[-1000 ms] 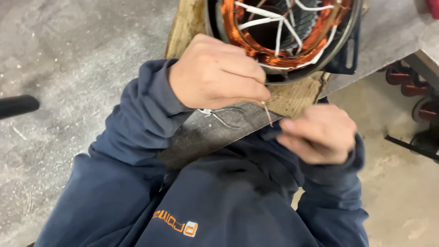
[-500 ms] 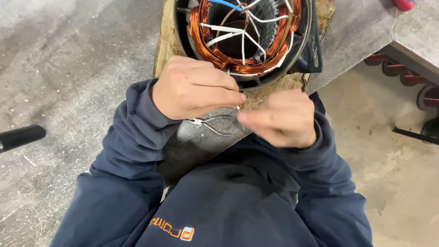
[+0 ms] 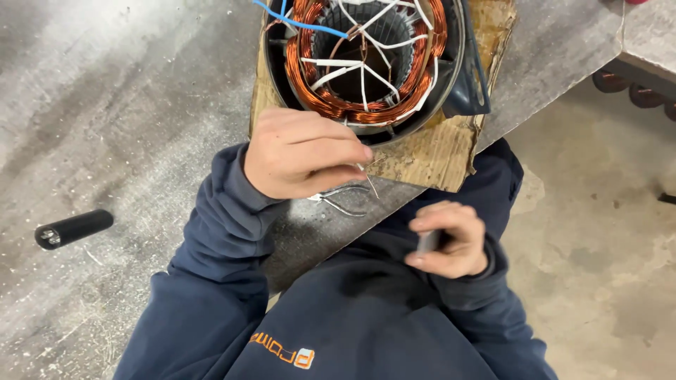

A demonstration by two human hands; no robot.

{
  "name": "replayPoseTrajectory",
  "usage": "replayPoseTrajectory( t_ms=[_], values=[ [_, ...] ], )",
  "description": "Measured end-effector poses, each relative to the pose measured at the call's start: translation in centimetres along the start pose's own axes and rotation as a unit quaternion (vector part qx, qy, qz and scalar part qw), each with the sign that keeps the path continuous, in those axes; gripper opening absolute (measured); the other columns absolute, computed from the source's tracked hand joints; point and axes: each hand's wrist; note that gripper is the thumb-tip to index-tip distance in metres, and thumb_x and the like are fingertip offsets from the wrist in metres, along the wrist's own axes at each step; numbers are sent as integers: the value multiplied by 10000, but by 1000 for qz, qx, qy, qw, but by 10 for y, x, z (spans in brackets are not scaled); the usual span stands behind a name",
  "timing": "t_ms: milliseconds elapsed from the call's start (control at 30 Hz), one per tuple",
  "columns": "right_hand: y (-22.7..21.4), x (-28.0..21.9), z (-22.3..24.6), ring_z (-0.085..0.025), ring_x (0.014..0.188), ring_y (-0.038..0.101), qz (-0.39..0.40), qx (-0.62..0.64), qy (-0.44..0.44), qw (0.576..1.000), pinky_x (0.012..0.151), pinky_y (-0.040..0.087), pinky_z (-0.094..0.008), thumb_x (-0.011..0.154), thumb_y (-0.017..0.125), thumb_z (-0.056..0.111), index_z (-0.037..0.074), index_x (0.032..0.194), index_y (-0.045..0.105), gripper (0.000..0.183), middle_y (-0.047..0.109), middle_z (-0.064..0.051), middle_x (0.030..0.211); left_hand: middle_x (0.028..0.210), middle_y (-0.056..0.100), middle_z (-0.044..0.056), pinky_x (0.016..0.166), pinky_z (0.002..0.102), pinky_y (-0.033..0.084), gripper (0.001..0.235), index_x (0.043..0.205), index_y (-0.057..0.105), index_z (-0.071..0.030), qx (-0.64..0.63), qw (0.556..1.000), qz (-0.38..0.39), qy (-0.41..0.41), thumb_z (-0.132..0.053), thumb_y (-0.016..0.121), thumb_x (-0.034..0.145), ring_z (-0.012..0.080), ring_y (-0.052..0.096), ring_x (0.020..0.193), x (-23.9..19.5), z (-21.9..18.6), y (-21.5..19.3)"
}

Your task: The person works on an electric motor stator with copper windings on a workbench. They route and tie the white and blue lead wires around the windings, then twist bare copper wire ends together by hand and sand the wire ends with a small abrasive tool.

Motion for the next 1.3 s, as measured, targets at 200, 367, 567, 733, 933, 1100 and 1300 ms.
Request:
replayPoseTrajectory(
  t_ms=[200, 367, 567, 733, 933, 1100, 1300],
  values=[
    [11, -1, 13, -195, 769, 629, -17, -101, 117, 988, 728, 493, -304, 940, 661, 168, -19, 1112, 661, 254, 667, -99, 900, 950, 650, -6, 547, 303, 407, 337, 1154, 750, -139, 115, 991, -16, 60, -234, 926, 883, 141, 548, 645, 15, -34, 1],
    [22, 14, 9, -138, 799, 674, -34, -139, 181, 973, 747, 534, -274, 1066, 566, 128, 3, 1090, 691, 179, 695, -71, 915, 887, 598, -40, 532, 306, 350, 374, 1158, 767, -117, 170, 983, -27, 67, -215, 959, 853, 127, 509, 614, 1, -45, 0],
    [47, 48, 3, -25, 637, 487, -73, -116, 314, 939, 580, 400, -207, 955, 693, 150, -11, 1097, 677, 216, 602, 31, 728, 930, 642, 18, 548, 311, 405, 332, 1087, 748, -64, 193, 975, -113, 15, -83, 961, 834, 155, 570, 634, -20, -53, -7],
    [61, 68, 5, -15, 715, 474, -82, -65, 283, 953, 644, 395, -192, 970, 714, 142, -5, 1119, 648, 220, 590, 60, 816, 1120, 729, 90, 733, 316, 578, 275, 1117, 725, -64, 80, 974, -133, -164, -78, 833, 865, 232, 748, 866, -25, -56, -7],
    [67, 65, -3, -24, 824, 513, -193, 29, 236, 952, 752, 414, -191, 968, 735, 148, 11, 1227, 600, 323, 611, 47, 927, 1004, 769, 62, 707, 266, 581, 227, 1175, 726, -37, -118, 951, -103, -268, -22, 744, 950, 152, 766, 789, -31, -53, 5],
    [66, 65, -3, -36, 830, 501, -197, 9, 227, 954, 760, 404, -200, 961, 758, 149, 15, 1194, 594, 314, 600, 42, 937, 1069, 768, 80, 722, 263, 586, 237, 1182, 718, -51, -138, 947, -110, -268, -8, 728, 950, 154, 762, 795, -30, -50, 8],
    [58, 59, -11, -34, 807, 499, -147, -1, 278, 949, 727, 419, -211, 994, 723, 202, 21, 1055, 625, 214, 611, 38, 894, 1197, 712, 121, 763, 269, 606, 347, 1211, 667, -42, -161, 964, -77, -197, -16, 750, 875, 179, 744, 874, -26, -36, 7]
  ],
)
Point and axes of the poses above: each hand's wrist, its own x-axis towards the middle knuckle, its own y-axis out of the palm, z = x × y
